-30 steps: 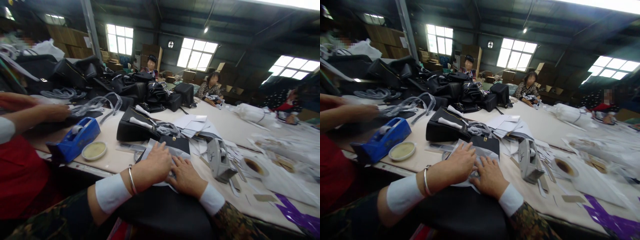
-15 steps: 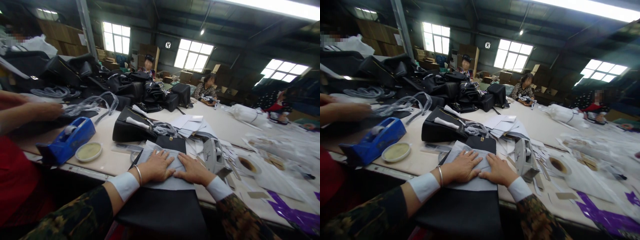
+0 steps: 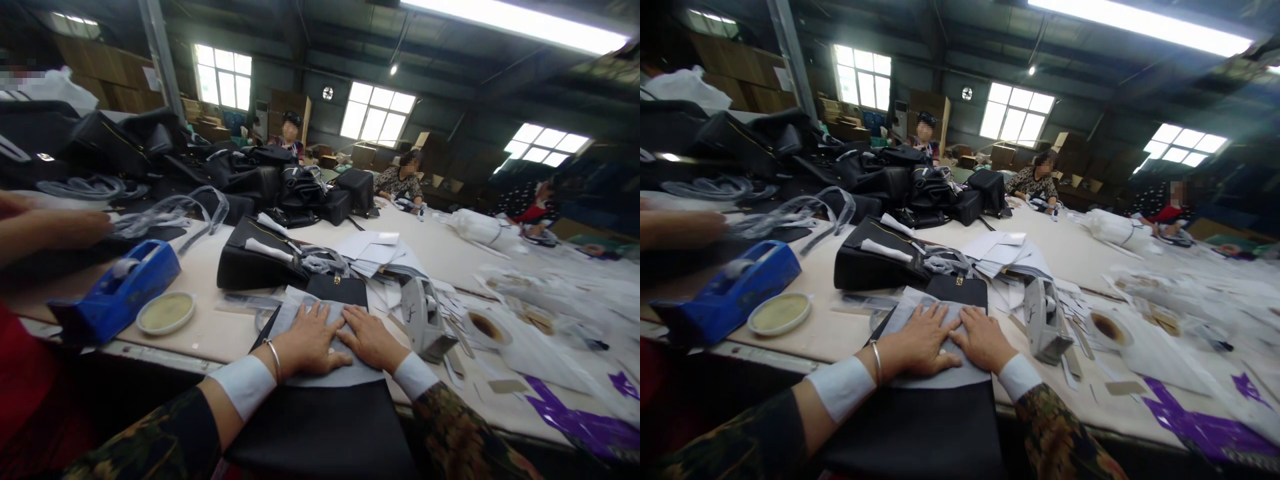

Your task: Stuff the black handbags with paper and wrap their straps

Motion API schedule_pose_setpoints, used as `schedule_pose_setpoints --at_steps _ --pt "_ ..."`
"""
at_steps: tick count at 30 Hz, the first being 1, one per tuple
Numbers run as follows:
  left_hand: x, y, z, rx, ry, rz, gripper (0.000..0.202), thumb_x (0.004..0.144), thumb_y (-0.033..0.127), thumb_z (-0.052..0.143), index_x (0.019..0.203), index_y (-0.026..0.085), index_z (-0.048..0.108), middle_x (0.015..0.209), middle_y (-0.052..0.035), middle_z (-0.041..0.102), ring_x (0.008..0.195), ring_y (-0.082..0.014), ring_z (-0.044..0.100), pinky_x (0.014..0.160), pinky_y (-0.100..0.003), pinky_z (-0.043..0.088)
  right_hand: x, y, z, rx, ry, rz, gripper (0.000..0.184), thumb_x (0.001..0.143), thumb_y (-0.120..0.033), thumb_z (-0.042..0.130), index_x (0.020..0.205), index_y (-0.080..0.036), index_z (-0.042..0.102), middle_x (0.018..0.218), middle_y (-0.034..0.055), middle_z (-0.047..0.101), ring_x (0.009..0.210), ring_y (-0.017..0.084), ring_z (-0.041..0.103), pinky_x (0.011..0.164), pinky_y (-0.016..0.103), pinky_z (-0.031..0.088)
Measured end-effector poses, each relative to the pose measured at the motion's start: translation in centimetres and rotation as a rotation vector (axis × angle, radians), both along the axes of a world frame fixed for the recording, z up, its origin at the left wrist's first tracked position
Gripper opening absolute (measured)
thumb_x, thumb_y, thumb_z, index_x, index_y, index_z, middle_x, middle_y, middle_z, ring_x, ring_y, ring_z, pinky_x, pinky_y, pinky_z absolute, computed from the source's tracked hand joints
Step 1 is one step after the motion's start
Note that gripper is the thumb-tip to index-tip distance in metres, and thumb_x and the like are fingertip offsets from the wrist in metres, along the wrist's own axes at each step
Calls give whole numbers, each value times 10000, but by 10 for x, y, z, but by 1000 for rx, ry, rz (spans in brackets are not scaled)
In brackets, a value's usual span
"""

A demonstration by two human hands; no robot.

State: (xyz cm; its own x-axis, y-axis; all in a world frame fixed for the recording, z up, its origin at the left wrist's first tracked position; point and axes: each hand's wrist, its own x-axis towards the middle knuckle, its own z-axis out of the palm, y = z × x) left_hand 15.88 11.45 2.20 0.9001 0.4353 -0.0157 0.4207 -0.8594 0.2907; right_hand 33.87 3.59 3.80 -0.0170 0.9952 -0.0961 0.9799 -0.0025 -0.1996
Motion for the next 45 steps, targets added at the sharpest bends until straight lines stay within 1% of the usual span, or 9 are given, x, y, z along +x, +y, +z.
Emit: schedule_pose_setpoints --at_steps 7,14,20,24,28,32,36,40,45 --pt "2 1 -3 -6 14 10 991 792 870 336 1555 238 314 1601 -258 271 1467 -520 199 1107 -748 139 32 9 10 106 -46 -228 485 1000 -418 412 1298 -98 623 1374 214 593 1287 325 544 1068 450 421" --pt "0 0 -4 9 -5 3 1028 799 873 314 1574 201 255 1599 -278 261 1476 -503 192 1122 -738 119 27 60 3 -2 25 -53 487 918 -343 583 1344 -108 614 1321 175 655 1234 286 606 1063 361 432" --pt "-3 -1 -2 -9 -41 -7 993 803 873 307 1554 224 305 1609 -245 264 1483 -484 193 1130 -730 128 22 95 10 -94 67 30 265 873 -359 654 1044 -207 788 1034 53 783 988 220 714 887 266 518" --pt "-3 -1 -1 -10 -49 9 983 798 870 333 1554 242 302 1600 -229 291 1465 -498 219 1119 -740 140 11 100 27 -13 -5 -57 186 848 -224 647 949 -178 797 979 119 772 1001 288 690 924 379 496" --pt "-3 -1 -1 -35 -53 -12 964 815 846 345 1549 223 318 1593 -229 307 1450 -504 243 1118 -749 132 -13 70 35 92 -21 -36 390 924 -312 579 1259 -138 678 1273 178 669 1223 311 577 1058 426 412" --pt "0 2 -5 -55 -39 -22 882 860 758 394 1572 255 263 1611 -204 295 1457 -495 241 1117 -751 137 -26 18 12 -3 74 118 628 964 -502 497 1499 -177 446 1548 143 444 1419 312 398 1159 477 307" --pt "5 3 -8 -27 -2 1 943 826 810 387 1563 227 301 1590 -248 314 1458 -507 237 1111 -750 139 -4 -20 -15 -68 126 -110 728 966 -551 448 1558 -143 332 1634 152 263 1516 350 199 1197 556 214" --pt "9 3 -5 -13 50 9 955 812 840 371 1557 245 320 1608 -251 273 1466 -512 218 1102 -743 156 25 -55 -22 31 300 -221 689 951 -480 481 1529 -117 386 1590 174 358 1471 292 343 1206 479 280" --pt "16 6 -1 29 111 16 893 842 781 409 1564 266 301 1620 -225 264 1476 -485 228 1114 -716 174 51 -120 -28 278 369 -373 495 905 -382 539 1317 -126 634 1415 171 585 1347 283 519 1176 454 367"
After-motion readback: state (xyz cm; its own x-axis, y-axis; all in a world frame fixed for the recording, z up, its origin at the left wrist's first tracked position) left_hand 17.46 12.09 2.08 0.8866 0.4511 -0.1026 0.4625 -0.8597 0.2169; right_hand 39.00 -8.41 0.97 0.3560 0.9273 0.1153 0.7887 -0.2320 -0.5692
